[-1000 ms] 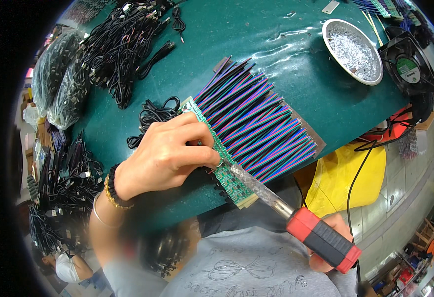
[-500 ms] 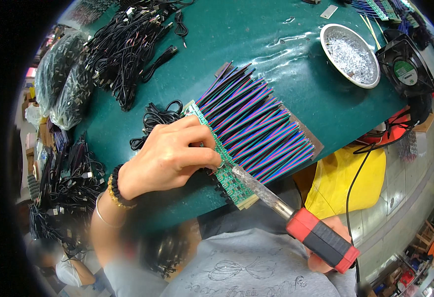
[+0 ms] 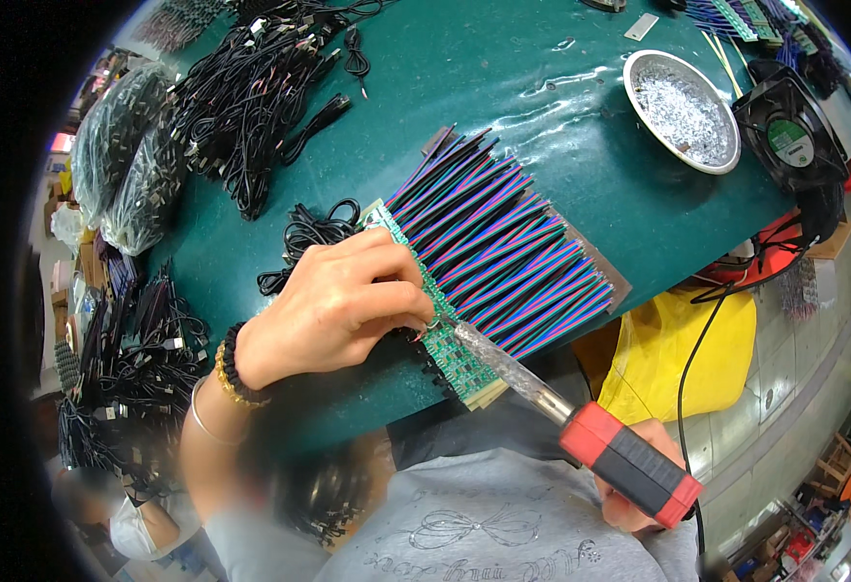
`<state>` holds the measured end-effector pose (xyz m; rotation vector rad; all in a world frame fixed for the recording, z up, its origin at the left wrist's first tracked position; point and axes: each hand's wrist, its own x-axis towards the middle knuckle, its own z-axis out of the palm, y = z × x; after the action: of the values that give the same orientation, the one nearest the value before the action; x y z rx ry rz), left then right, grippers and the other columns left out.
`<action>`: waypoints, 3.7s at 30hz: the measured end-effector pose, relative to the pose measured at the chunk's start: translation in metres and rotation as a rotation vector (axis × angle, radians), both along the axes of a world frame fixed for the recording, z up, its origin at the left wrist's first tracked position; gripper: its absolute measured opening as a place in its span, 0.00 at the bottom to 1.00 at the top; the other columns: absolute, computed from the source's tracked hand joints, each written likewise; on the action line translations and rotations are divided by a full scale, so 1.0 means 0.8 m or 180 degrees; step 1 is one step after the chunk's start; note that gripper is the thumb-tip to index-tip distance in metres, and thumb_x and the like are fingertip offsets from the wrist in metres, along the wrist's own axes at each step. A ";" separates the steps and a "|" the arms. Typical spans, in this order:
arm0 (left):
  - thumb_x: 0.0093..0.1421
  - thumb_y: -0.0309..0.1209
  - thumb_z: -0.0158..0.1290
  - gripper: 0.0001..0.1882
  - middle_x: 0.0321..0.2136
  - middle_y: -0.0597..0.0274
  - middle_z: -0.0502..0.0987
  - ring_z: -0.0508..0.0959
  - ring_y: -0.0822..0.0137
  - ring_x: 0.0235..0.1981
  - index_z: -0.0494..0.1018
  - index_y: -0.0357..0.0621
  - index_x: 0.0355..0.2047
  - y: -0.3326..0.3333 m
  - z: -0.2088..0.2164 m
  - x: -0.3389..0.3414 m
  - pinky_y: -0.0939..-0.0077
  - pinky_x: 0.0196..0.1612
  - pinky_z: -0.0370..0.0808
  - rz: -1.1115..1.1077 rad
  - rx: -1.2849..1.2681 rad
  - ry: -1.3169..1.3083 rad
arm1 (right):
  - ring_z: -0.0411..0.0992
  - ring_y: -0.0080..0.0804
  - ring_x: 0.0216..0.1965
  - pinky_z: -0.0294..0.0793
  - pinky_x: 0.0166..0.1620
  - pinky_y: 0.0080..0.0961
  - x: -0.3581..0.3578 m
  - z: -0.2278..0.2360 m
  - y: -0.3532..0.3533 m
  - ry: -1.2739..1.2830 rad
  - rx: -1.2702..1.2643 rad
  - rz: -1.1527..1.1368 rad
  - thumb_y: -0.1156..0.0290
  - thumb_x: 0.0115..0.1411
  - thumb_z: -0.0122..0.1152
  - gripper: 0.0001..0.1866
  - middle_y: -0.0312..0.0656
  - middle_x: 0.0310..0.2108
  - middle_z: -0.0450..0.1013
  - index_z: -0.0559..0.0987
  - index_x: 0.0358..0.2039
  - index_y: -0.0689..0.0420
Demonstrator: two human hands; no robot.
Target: The person solders wires from USB cables onto circuit boards using a soldering iron.
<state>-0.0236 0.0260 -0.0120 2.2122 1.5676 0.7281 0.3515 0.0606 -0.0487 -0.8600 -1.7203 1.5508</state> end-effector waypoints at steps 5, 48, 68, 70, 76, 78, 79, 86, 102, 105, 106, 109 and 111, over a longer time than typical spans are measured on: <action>0.47 0.25 0.63 0.08 0.26 0.68 0.72 0.73 0.63 0.30 0.76 0.49 0.27 0.002 0.005 -0.001 0.70 0.27 0.70 -0.0029 -0.0049 0.0023 | 0.65 0.16 0.16 0.62 0.23 0.13 -0.001 0.002 0.000 -0.0258 -0.0089 -0.0099 0.81 0.31 0.51 0.09 0.30 0.16 0.71 0.72 0.19 0.62; 0.45 0.20 0.54 0.13 0.30 0.62 0.67 0.68 0.60 0.33 0.73 0.46 0.33 -0.035 0.001 0.050 0.67 0.36 0.62 0.0391 0.0185 0.0272 | 0.68 0.22 0.20 0.68 0.25 0.22 -0.109 0.000 0.013 0.0074 -0.0455 0.0403 0.78 0.60 0.58 0.05 0.36 0.20 0.69 0.75 0.27 0.60; 0.42 0.18 0.58 0.18 0.28 0.61 0.73 0.73 0.60 0.31 0.78 0.44 0.37 -0.026 0.005 0.034 0.68 0.36 0.67 0.0301 0.0250 0.0300 | 0.70 0.35 0.36 0.61 0.44 0.33 -0.142 0.006 0.020 -0.0539 0.0339 0.0449 0.77 0.56 0.62 0.04 0.35 0.31 0.74 0.80 0.33 0.57; 0.41 0.17 0.56 0.17 0.28 0.61 0.72 0.72 0.61 0.30 0.78 0.43 0.35 -0.026 0.004 0.034 0.68 0.36 0.67 0.0134 0.0316 0.0344 | 0.70 0.35 0.36 0.60 0.43 0.33 -0.139 0.005 0.019 -0.0539 0.0392 0.0447 0.77 0.57 0.62 0.03 0.35 0.30 0.74 0.80 0.32 0.56; 0.44 0.18 0.55 0.11 0.28 0.61 0.72 0.72 0.61 0.30 0.73 0.42 0.31 -0.024 -0.007 0.048 0.68 0.37 0.65 0.0357 0.0450 0.0522 | 0.70 0.35 0.37 0.62 0.44 0.34 -0.137 0.003 0.018 -0.0487 0.0172 0.0468 0.77 0.56 0.64 0.06 0.35 0.31 0.75 0.80 0.35 0.57; 0.45 0.18 0.55 0.10 0.29 0.61 0.72 0.72 0.60 0.30 0.72 0.42 0.30 -0.026 -0.014 0.058 0.67 0.38 0.65 0.0567 0.0532 0.0485 | 0.72 0.34 0.37 0.66 0.44 0.32 -0.139 0.001 0.019 -0.0635 0.0414 0.0436 0.77 0.55 0.66 0.10 0.37 0.32 0.76 0.79 0.39 0.60; 0.47 0.18 0.55 0.10 0.29 0.61 0.71 0.72 0.60 0.31 0.72 0.42 0.30 -0.026 -0.016 0.063 0.67 0.39 0.64 0.0778 0.0621 0.0457 | 0.74 0.33 0.37 0.70 0.43 0.31 -0.141 -0.001 0.019 -0.0774 0.0663 0.0406 0.77 0.54 0.67 0.14 0.38 0.33 0.77 0.78 0.42 0.62; 0.48 0.20 0.53 0.09 0.29 0.60 0.68 0.69 0.58 0.34 0.69 0.42 0.31 -0.030 -0.011 0.092 0.64 0.41 0.62 0.1405 0.0625 0.0238 | 0.76 0.29 0.30 0.75 0.31 0.25 -0.184 0.003 0.019 0.0382 0.2094 -0.0431 0.81 0.54 0.68 0.21 0.44 0.38 0.77 0.73 0.49 0.65; 0.44 0.29 0.60 0.24 0.35 0.50 0.66 0.66 0.49 0.38 0.69 0.37 0.42 -0.044 -0.018 0.077 0.57 0.42 0.61 0.1417 0.0569 -0.0906 | 0.78 0.37 0.28 0.73 0.29 0.27 -0.216 0.015 0.022 -0.0423 0.3351 -0.0298 0.78 0.40 0.67 0.29 0.48 0.34 0.79 0.76 0.47 0.70; 0.42 0.29 0.63 0.25 0.34 0.43 0.66 0.66 0.43 0.37 0.65 0.35 0.39 -0.053 -0.018 0.082 0.55 0.39 0.64 0.1688 0.0597 -0.1308 | 0.79 0.41 0.29 0.75 0.30 0.30 -0.213 0.017 0.022 -0.0303 0.3338 -0.0095 0.76 0.40 0.71 0.30 0.50 0.35 0.79 0.76 0.47 0.70; 0.44 0.30 0.63 0.23 0.34 0.42 0.66 0.66 0.43 0.37 0.64 0.36 0.37 -0.054 -0.018 0.083 0.56 0.40 0.65 0.1731 0.0559 -0.1370 | 0.79 0.42 0.29 0.75 0.31 0.31 -0.210 0.017 0.020 -0.0333 0.3297 -0.0051 0.74 0.40 0.72 0.31 0.51 0.35 0.79 0.76 0.48 0.69; 0.46 0.31 0.61 0.22 0.35 0.42 0.66 0.65 0.44 0.37 0.64 0.35 0.37 -0.047 -0.043 0.088 0.57 0.40 0.65 0.1735 0.0573 -0.1477 | 0.80 0.47 0.34 0.79 0.38 0.35 -0.201 0.013 0.014 -0.0462 0.2796 -0.0040 0.69 0.41 0.79 0.37 0.54 0.37 0.79 0.75 0.52 0.66; 0.47 0.30 0.60 0.21 0.34 0.46 0.66 0.64 0.47 0.38 0.66 0.33 0.38 -0.041 -0.059 0.092 0.60 0.42 0.64 0.1698 0.0526 -0.1377 | 0.80 0.48 0.34 0.79 0.39 0.35 -0.199 0.011 0.017 -0.0380 0.2601 -0.0032 0.70 0.40 0.79 0.38 0.55 0.36 0.78 0.74 0.53 0.66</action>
<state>0.0501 -0.0067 -0.0595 1.5704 1.9142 1.4207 0.1920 0.0738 -0.0397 -0.5268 -2.1662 0.6614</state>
